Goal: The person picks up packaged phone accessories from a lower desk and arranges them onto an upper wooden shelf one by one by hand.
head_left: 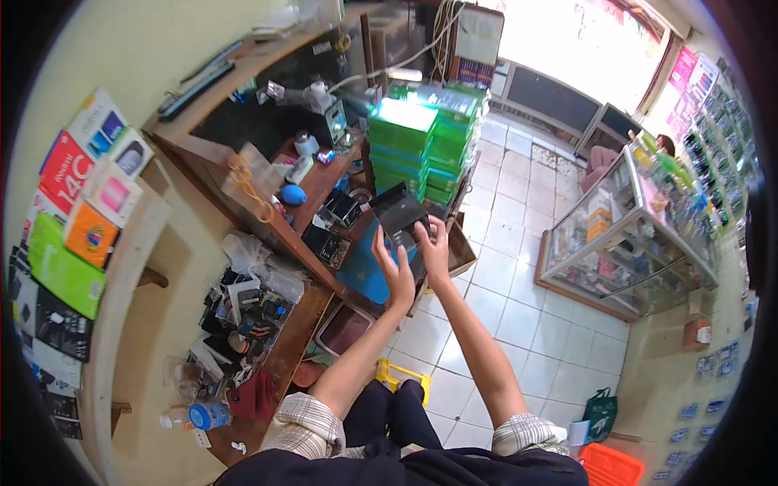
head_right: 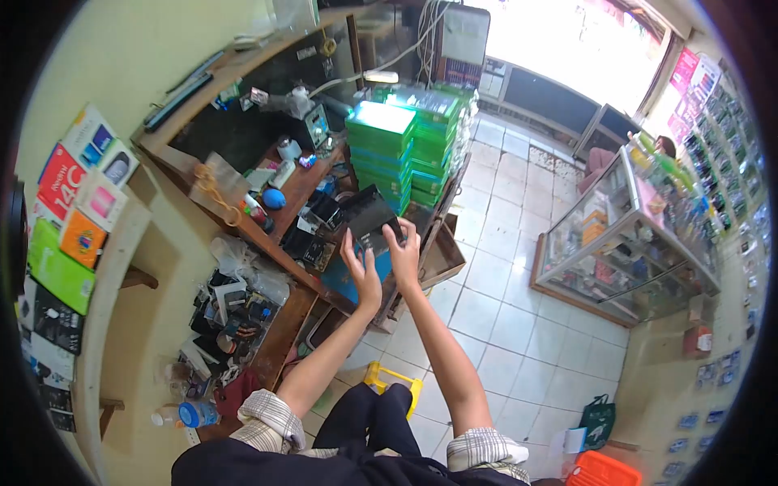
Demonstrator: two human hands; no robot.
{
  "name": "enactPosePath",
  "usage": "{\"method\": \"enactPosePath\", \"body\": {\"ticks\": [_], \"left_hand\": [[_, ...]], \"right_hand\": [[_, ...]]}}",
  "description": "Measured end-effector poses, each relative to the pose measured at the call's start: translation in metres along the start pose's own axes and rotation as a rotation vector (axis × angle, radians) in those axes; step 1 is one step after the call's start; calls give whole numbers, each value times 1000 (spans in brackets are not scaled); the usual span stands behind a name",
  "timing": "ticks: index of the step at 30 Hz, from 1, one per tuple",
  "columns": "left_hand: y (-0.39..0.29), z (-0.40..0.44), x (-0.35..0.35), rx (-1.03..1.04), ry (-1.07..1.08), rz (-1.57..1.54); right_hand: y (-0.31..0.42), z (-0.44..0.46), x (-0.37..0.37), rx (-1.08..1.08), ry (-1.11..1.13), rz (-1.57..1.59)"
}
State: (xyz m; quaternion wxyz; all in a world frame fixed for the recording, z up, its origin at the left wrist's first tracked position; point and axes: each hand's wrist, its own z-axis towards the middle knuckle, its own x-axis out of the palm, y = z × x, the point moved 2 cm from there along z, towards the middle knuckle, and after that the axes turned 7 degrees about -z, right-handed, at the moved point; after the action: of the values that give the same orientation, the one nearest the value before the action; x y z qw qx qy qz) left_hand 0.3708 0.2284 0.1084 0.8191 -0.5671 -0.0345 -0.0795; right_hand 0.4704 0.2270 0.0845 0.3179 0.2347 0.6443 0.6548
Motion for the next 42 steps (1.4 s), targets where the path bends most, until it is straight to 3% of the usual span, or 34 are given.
{"method": "enactPosePath", "body": {"ticks": [6,11,14,21,28,31,34,42], "left_hand": [[-146,-6,-29,154,47,81],[-208,2,-74,175,-37,-49],[-239,5,-108,222,-61,42],[-280,-10,-201,334,-155,-14],[-317,-46,-302,357,-264,163],[-334,-59,-330,428,-432,-2],[-348,-79,-363,450,-535,201],[-388,-110,-447,523,-778,213]], "right_hand": [[149,-88,-38,-92,152,48],[212,-127,-35,-284,280,4],[248,-151,-19,-395,379,-26],[278,-215,37,-648,557,5],[273,-280,108,-659,839,144],[289,-307,138,-843,897,143],[294,-333,165,-931,978,165],[353,-413,224,-1206,1075,323]]}}
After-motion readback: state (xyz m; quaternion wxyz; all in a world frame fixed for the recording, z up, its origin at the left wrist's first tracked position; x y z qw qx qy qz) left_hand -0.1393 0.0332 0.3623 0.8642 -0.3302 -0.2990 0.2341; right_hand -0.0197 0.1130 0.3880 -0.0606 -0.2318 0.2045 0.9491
